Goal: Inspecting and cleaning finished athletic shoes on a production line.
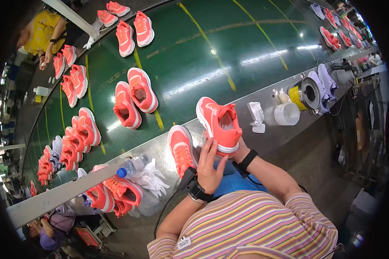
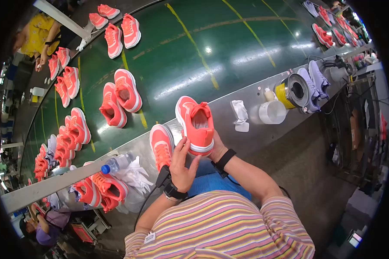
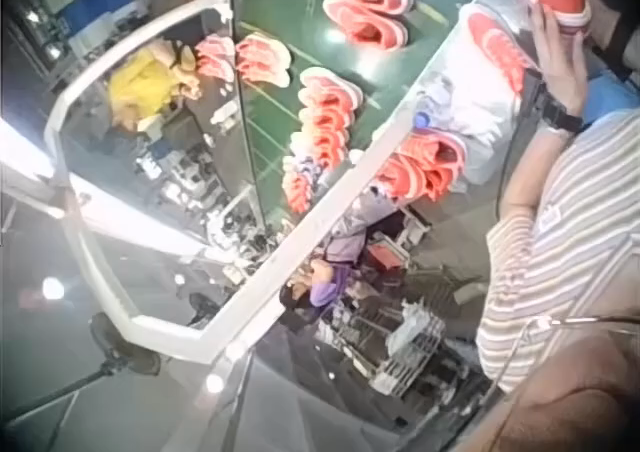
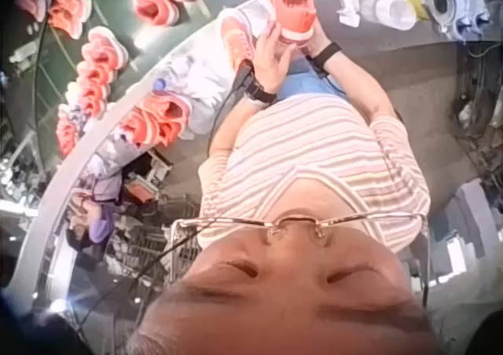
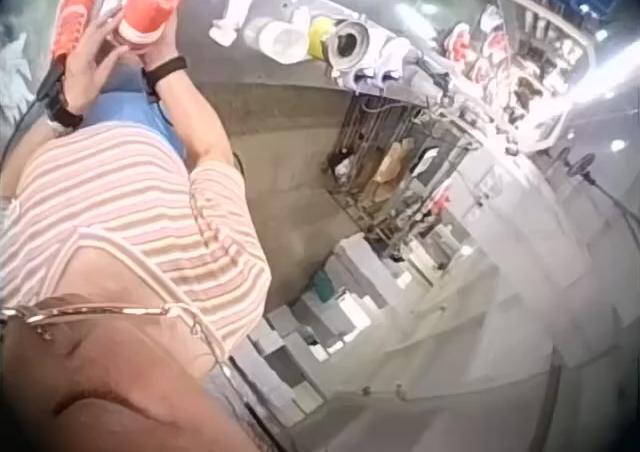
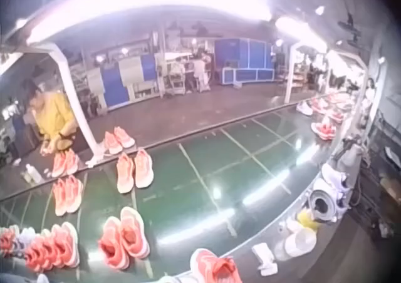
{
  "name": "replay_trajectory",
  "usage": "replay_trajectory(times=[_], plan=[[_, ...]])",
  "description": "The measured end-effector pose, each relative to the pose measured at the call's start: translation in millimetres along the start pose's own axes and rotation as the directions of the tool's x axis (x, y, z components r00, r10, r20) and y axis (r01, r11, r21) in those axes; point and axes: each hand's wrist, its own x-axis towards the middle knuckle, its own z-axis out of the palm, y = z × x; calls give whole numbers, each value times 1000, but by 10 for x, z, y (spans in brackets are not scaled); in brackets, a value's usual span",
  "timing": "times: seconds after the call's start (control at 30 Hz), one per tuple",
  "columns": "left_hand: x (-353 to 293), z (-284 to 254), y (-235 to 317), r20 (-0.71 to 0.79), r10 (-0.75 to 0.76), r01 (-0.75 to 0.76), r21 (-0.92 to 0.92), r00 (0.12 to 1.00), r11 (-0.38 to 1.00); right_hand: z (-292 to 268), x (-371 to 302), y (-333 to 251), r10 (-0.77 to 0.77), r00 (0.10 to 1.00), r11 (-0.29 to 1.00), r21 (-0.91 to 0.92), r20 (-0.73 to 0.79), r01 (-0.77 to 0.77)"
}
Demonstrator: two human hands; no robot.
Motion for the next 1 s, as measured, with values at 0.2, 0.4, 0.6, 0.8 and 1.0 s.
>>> replay_trajectory(times=[0.2,0.4,0.6,0.8,1.0], plan=[[9,-56,-14,-108,105,-101,43,989,994,71,3,28,-47,997,990,-128,66,56],[-117,-183,-11,-105,115,-126,-100,988,987,223,9,35,-106,993,990,-96,-55,100],[13,-246,-149,-6,-355,246,-709,935,661,360,-52,69,-273,955,894,-397,-113,208],[-84,-279,-287,151,-503,486,-590,851,645,363,-146,190,-469,883,625,-714,-18,317],[-264,-232,-370,193,-501,508,-587,844,630,238,-235,208,-468,884,531,-801,-5,276]])
